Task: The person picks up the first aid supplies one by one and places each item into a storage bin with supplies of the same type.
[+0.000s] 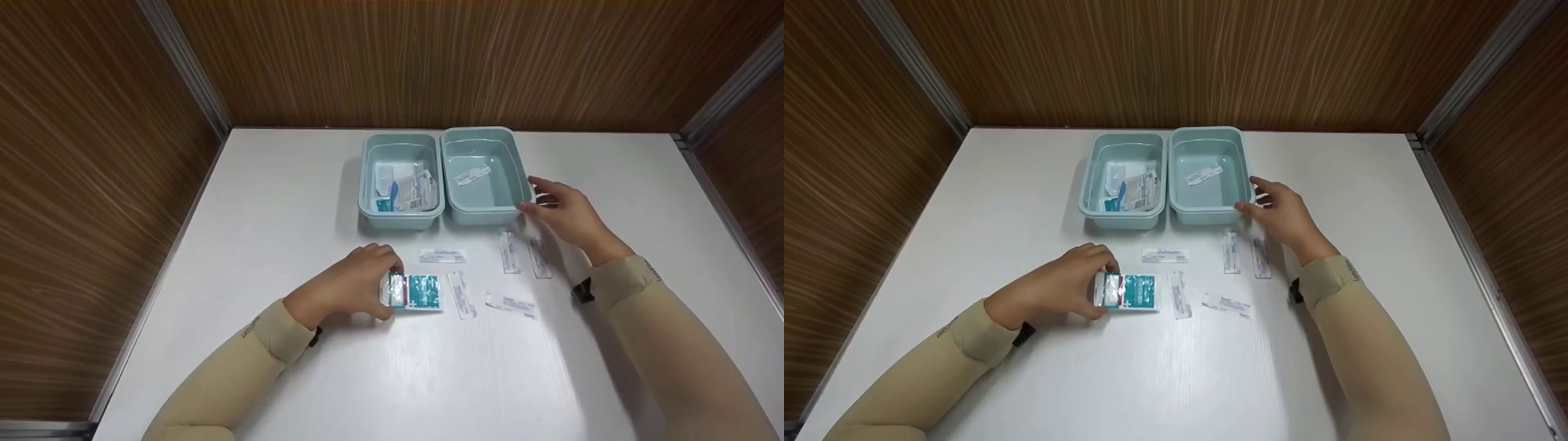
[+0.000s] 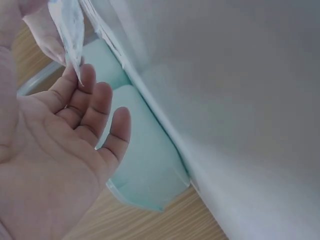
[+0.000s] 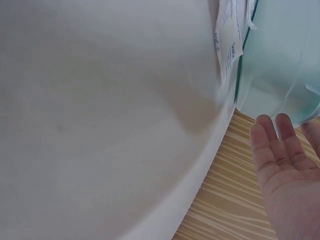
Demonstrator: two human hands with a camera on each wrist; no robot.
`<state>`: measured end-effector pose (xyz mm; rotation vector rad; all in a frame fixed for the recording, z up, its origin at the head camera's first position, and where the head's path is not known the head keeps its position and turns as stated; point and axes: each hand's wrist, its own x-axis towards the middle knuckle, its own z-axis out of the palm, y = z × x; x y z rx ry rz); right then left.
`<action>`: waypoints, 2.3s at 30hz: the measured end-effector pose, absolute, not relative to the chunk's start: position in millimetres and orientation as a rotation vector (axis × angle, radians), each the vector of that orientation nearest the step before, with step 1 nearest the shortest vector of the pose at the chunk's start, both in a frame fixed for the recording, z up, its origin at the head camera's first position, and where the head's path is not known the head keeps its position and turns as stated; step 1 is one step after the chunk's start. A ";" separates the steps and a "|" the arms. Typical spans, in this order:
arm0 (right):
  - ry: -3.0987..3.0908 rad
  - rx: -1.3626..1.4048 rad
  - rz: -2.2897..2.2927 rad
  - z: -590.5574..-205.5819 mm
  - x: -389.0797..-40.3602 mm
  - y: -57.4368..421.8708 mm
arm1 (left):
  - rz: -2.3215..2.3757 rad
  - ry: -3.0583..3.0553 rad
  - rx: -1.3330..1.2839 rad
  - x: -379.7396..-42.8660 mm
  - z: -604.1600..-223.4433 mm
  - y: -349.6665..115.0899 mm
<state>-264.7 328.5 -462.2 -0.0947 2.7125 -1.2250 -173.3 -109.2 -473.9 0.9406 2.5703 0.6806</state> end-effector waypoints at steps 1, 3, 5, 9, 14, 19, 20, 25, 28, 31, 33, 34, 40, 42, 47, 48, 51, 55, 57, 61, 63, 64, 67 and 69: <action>2.718 -0.099 -1.228 -462.2 -264.5 328.8 | 0.691 2.577 0.941 -173.7 -472.4 -110.3; 2.729 -0.115 -1.232 -462.0 -263.8 329.4 | 0.711 2.591 0.936 -174.3 -468.4 -112.8; 2.737 -0.132 -1.241 -462.5 -263.2 330.1 | 0.734 2.610 0.927 -175.1 -462.9 -115.2; 2.736 -0.123 -1.249 -462.9 -262.7 330.4 | 0.781 2.650 0.894 -179.3 -448.1 -120.8; 2.741 -0.126 -1.247 -462.6 -262.8 330.4 | 0.850 2.720 0.849 -190.9 -428.0 -127.9; 2.726 -0.120 -1.258 -462.4 -262.6 329.1 | 0.935 2.785 0.795 -204.3 -410.9 -135.0; 2.724 -0.120 -1.259 -462.4 -262.7 328.8 | 0.953 2.792 0.794 -206.8 -408.1 -136.1; 2.706 -0.102 -1.267 -460.7 -263.7 327.6 | 1.023 2.822 0.803 -218.5 -399.7 -140.0; 2.693 -0.090 -1.271 -459.6 -264.6 325.4 | 1.053 2.832 0.798 -223.6 -398.8 -142.1; 2.690 -0.099 -1.273 -459.0 -264.5 324.0 | 1.066 2.841 0.801 -228.5 -400.6 -142.8; 2.690 -0.109 -1.274 -458.9 -264.0 323.9 | 1.071 2.847 0.800 -232.4 -402.3 -142.6; 2.688 -0.110 -1.274 -458.7 -263.8 324.0 | 1.074 2.850 0.793 -234.5 -402.9 -142.2; 2.675 -0.086 -1.277 -458.4 -263.1 324.2 | 1.117 2.852 0.699 -252.6 -405.4 -139.5; 2.669 -0.076 -1.277 -458.7 -262.6 324.1 | 1.129 2.851 0.662 -258.9 -407.3 -138.8; 2.658 -0.065 -1.268 -459.1 -261.9 324.3 | 1.140 2.858 0.555 -269.9 -413.0 -137.8; 2.659 -0.064 -1.269 -458.8 -262.0 324.3 | 1.140 2.859 0.534 -271.8 -413.9 -137.5; 2.660 -0.054 -1.275 -458.2 -262.1 324.1 | 1.135 2.858 0.489 -277.3 -415.9 -135.9; 2.662 -0.060 -1.273 -459.4 -262.2 323.9 | 1.136 2.857 0.449 -284.1 -419.1 -133.7; 2.664 -0.070 -1.269 -460.6 -262.6 323.8 | 1.129 2.868 0.439 -287.6 -420.4 -132.6; 2.683 -0.092 -1.263 -460.8 -262.3 324.3 | 1.120 2.892 0.432 -294.9 -422.8 -129.8; 2.695 -0.097 -1.251 -460.0 -261.8 325.2 | 1.127 2.883 0.419 -298.6 -424.2 -127.9; 2.698 -0.097 -1.246 -459.7 -261.5 325.6 | 1.133 2.877 0.413 -300.1 -425.3 -127.0; 2.697 -0.098 -1.240 -459.2 -260.6 325.9 | 1.138 2.851 0.387 -304.2 -428.6 -125.0; 2.697 -0.100 -1.244 -459.4 -259.7 325.6 | 1.138 2.846 0.382 -306.1 -430.9 -124.1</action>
